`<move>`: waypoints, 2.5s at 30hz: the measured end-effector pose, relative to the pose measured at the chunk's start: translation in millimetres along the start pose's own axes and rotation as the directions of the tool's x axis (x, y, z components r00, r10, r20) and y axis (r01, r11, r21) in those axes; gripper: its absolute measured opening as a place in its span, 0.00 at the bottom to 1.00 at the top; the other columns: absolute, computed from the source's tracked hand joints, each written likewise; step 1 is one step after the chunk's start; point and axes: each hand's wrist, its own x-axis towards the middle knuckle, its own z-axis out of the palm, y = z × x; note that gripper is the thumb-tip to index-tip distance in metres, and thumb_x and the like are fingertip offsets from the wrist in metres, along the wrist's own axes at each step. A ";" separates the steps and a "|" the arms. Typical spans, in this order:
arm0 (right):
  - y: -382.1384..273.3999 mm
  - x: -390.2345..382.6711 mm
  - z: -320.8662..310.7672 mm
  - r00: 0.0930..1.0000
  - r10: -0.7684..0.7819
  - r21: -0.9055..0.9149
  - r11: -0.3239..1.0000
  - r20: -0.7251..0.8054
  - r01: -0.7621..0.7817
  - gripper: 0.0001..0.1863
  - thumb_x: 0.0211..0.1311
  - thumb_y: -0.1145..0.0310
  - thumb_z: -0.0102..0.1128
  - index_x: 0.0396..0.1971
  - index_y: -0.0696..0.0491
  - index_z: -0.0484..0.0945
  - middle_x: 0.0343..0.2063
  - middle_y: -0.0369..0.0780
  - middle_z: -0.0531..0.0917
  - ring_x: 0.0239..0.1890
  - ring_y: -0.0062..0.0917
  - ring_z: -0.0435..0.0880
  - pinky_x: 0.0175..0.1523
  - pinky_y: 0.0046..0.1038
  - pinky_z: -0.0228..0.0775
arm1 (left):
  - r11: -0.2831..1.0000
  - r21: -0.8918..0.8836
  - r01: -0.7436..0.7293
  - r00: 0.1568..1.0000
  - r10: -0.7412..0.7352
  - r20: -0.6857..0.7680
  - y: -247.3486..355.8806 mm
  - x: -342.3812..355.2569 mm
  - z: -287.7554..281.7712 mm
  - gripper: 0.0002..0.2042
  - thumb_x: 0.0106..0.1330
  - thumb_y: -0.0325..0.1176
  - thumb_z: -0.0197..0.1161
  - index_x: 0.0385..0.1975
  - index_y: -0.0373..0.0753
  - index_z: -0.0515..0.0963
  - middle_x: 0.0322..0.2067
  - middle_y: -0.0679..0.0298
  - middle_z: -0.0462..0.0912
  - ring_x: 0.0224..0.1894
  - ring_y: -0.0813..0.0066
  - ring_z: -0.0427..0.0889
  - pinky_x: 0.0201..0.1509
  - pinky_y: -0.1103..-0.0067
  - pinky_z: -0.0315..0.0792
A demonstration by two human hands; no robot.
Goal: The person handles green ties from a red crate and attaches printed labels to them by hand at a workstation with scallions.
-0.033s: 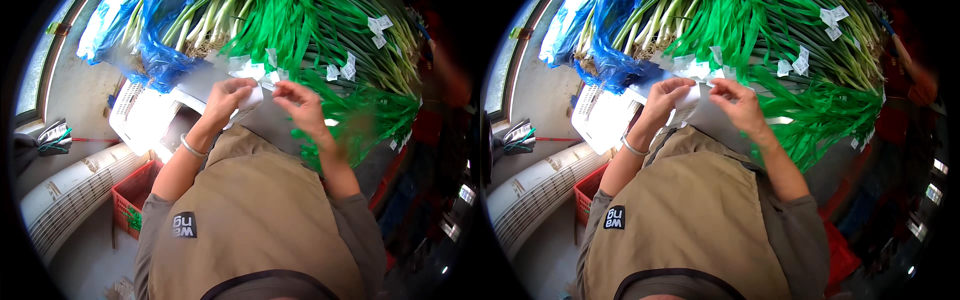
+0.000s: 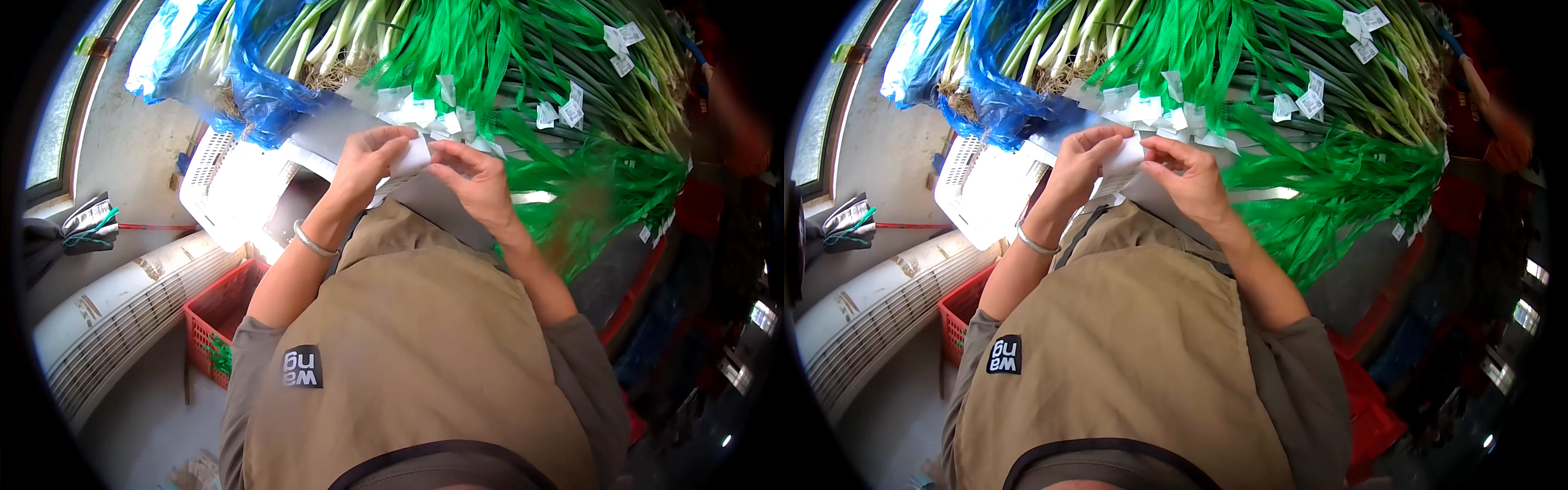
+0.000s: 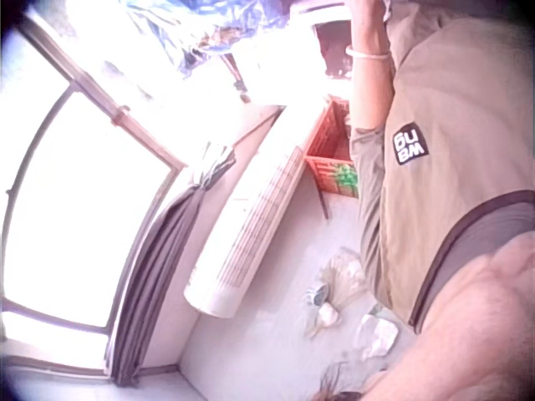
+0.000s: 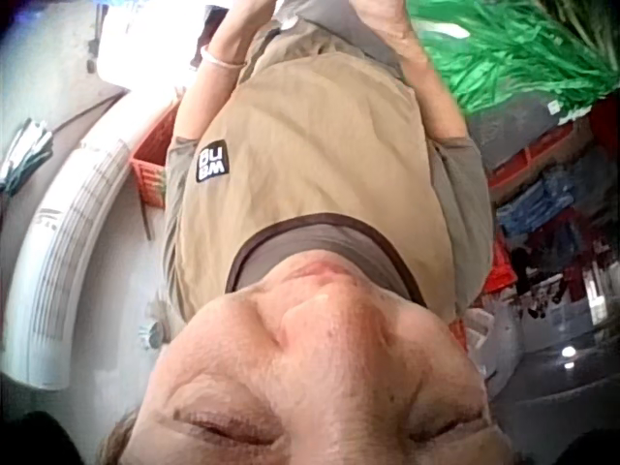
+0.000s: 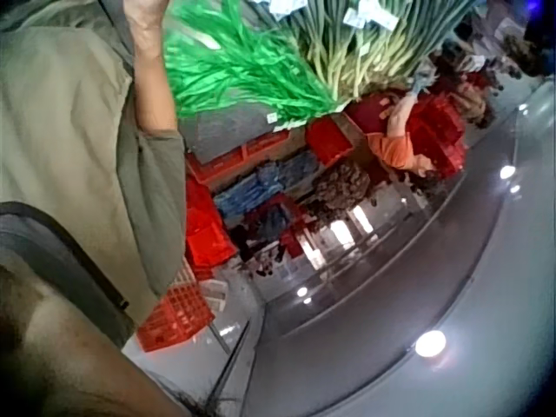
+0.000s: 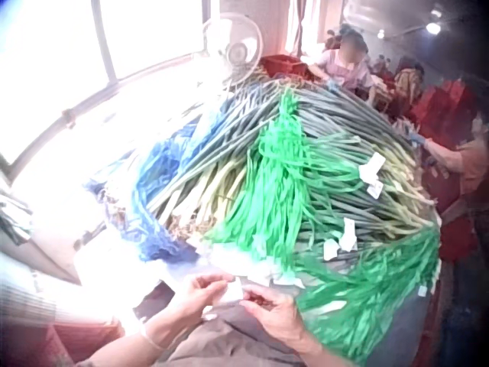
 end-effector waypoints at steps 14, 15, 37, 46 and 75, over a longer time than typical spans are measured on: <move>21.9 -21.8 9.3 0.964 -0.237 -0.382 0.908 -0.124 0.174 0.03 0.53 0.79 0.59 0.28 0.60 0.78 0.28 0.33 0.78 0.29 0.13 0.75 0.32 0.15 0.66 | 0.993 -0.073 0.088 0.989 -0.096 -0.114 -17.6 11.3 13.1 0.17 0.59 0.37 0.55 0.40 0.30 0.76 0.33 0.61 0.77 0.27 0.79 0.72 0.28 0.84 0.65; 22.8 -23.2 7.4 0.955 -0.274 -0.370 0.904 -0.118 0.214 0.03 0.52 0.79 0.59 0.28 0.59 0.77 0.26 0.32 0.77 0.27 0.14 0.75 0.29 0.15 0.66 | 0.988 -0.091 0.121 0.982 -0.132 -0.132 -18.2 14.0 15.4 0.16 0.59 0.37 0.55 0.40 0.30 0.76 0.34 0.60 0.77 0.27 0.79 0.72 0.28 0.84 0.65; 60.4 11.1 -149.3 0.735 0.675 0.322 0.682 0.070 -0.657 0.05 0.56 0.70 0.56 0.27 0.54 0.71 0.17 0.27 0.66 0.17 0.10 0.61 0.19 0.14 0.51 | 0.931 0.318 0.178 0.980 -0.197 0.027 -82.5 86.8 95.6 0.07 0.57 0.27 0.59 0.29 0.28 0.78 0.23 0.64 0.80 0.19 0.85 0.72 0.20 0.86 0.64; 92.3 11.0 -107.1 0.889 0.424 -0.037 0.899 -0.172 -0.436 0.07 0.50 0.73 0.63 0.25 0.56 0.73 0.21 0.31 0.73 0.22 0.10 0.67 0.25 0.14 0.59 | 0.932 0.342 0.123 0.976 -0.176 0.129 -67.9 73.9 89.7 0.09 0.54 0.23 0.59 0.33 0.28 0.78 0.26 0.65 0.80 0.22 0.85 0.71 0.22 0.85 0.63; 51.0 15.1 -88.8 0.972 0.204 -0.272 0.934 -0.119 -0.230 0.25 0.47 0.79 0.61 0.48 0.58 0.65 0.20 0.35 0.75 0.23 0.15 0.72 0.28 0.19 0.65 | 0.959 0.283 0.022 0.986 -0.067 0.151 -20.1 -13.0 9.1 0.13 0.54 0.22 0.61 0.41 0.31 0.74 0.32 0.63 0.79 0.31 0.82 0.76 0.35 0.86 0.70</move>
